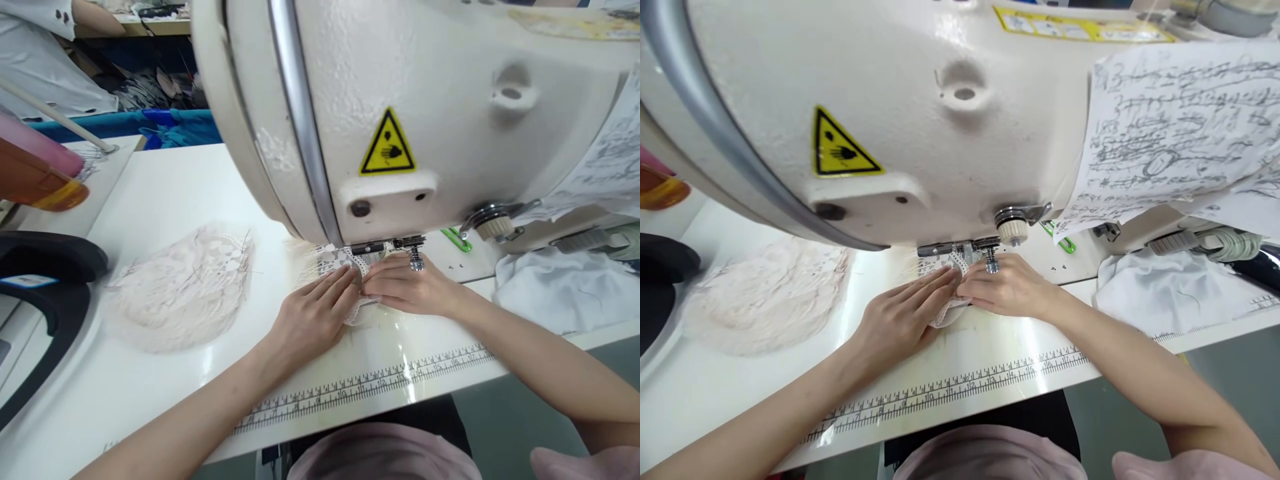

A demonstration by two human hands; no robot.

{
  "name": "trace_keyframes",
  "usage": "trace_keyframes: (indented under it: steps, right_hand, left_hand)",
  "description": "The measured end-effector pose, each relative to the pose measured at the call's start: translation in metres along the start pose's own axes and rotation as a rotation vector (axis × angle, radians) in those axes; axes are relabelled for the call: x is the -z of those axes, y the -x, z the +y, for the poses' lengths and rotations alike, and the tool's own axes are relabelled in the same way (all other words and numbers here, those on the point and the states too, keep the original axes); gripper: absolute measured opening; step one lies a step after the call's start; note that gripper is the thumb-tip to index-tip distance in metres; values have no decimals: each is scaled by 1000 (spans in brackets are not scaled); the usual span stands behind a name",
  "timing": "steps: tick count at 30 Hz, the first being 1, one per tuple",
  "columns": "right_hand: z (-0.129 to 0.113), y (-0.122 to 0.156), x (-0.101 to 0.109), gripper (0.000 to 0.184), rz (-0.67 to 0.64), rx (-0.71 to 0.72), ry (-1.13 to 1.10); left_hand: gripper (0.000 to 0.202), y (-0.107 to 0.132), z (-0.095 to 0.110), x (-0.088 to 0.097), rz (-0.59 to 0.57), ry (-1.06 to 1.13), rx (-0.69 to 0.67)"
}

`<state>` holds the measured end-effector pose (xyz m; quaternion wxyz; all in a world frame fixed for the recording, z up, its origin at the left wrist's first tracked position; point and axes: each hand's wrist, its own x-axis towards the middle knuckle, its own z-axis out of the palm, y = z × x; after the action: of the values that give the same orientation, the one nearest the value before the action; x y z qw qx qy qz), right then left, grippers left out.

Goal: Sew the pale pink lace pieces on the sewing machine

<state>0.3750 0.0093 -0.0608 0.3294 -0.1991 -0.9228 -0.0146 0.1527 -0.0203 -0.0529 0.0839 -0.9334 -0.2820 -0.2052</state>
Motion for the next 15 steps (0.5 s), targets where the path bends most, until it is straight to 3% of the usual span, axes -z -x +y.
trace_keyframes:
  steps: [15]
  right_hand:
    - [6, 6, -4, 18, -95, -140, 1]
  left_hand:
    - [34, -3, -1, -5, 14, 19, 12]
